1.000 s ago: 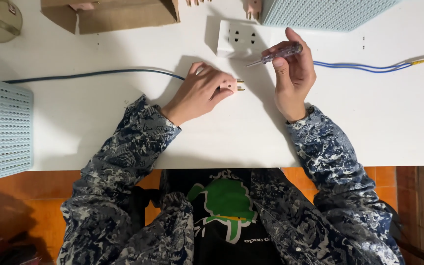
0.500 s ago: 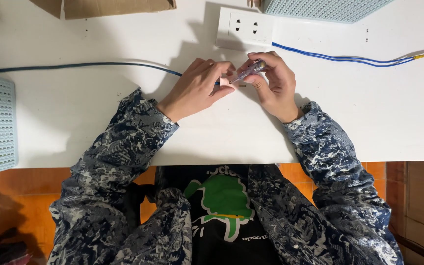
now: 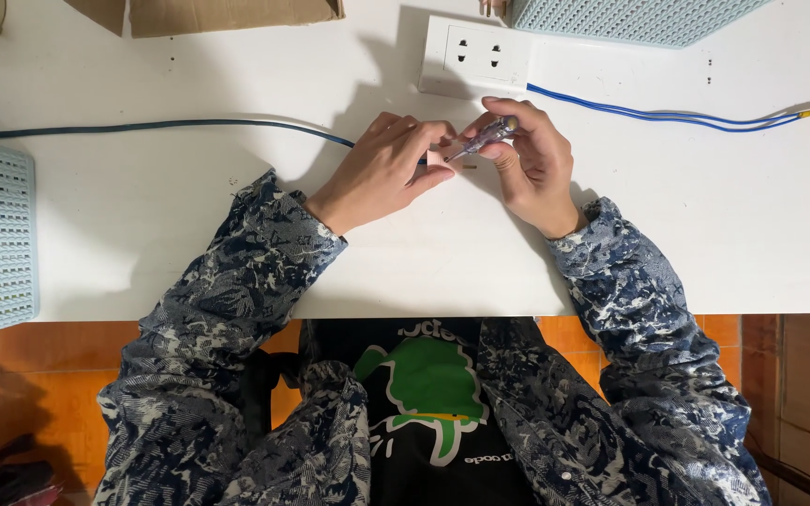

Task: The person assembles a pink electrical plug by inserting exposed wire ends into the terminals and tightening the screws with a screwdriver. The person then picks up a white power strip and places it on the table.

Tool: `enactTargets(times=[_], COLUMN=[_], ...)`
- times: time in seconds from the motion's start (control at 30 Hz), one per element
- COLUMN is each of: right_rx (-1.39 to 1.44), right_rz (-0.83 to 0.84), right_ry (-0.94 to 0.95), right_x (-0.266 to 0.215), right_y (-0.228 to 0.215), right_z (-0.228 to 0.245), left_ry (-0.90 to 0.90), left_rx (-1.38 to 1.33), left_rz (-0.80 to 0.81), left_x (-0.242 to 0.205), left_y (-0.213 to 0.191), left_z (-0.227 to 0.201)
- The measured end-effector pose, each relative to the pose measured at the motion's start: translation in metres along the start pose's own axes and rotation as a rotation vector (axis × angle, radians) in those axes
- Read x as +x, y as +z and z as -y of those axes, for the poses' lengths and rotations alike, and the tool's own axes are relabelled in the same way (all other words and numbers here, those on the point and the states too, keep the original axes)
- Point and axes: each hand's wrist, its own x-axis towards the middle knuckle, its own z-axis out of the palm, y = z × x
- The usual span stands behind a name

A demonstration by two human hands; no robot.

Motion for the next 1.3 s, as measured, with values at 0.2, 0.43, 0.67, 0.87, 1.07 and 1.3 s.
enactTargets(times=[0.2, 0.43, 0.67, 0.87, 1.07, 1.3], right_rx=[-0.018, -0.026, -0.146, -0.152, -0.147, -0.123], right_rz=[0.027, 0.065, 0.006, -0.056, -0.073, -0.111], right_ry=[-0.025, -0.057, -0.070, -0.033, 0.002, 0.006], right_x=[0.000, 0.010, 0.022, 0.024, 0.028, 0.030], right_y=[-0.001, 0.003, 0.013, 0.024, 0.017, 0.013], right_z=[-0.003, 0.001, 0.003, 0.015, 0.019, 0.020], left_ry=[0.008, -0.013, 0.059, 0.086, 0.072, 0.099], left_rx=[0.019, 0.039, 0.131, 0.184, 0.145, 0.087], left_rz=[0.000, -0.003, -0.064, -0.076, -0.060, -0.087], left_x=[0.003, -0.003, -0.003, -0.003, -0.004, -0.002], left_y=[-0.004, 0.011, 0.009, 0.002, 0.007, 0.002], left_z=[-0.003, 0.005, 0.017, 0.013, 0.017, 0.016])
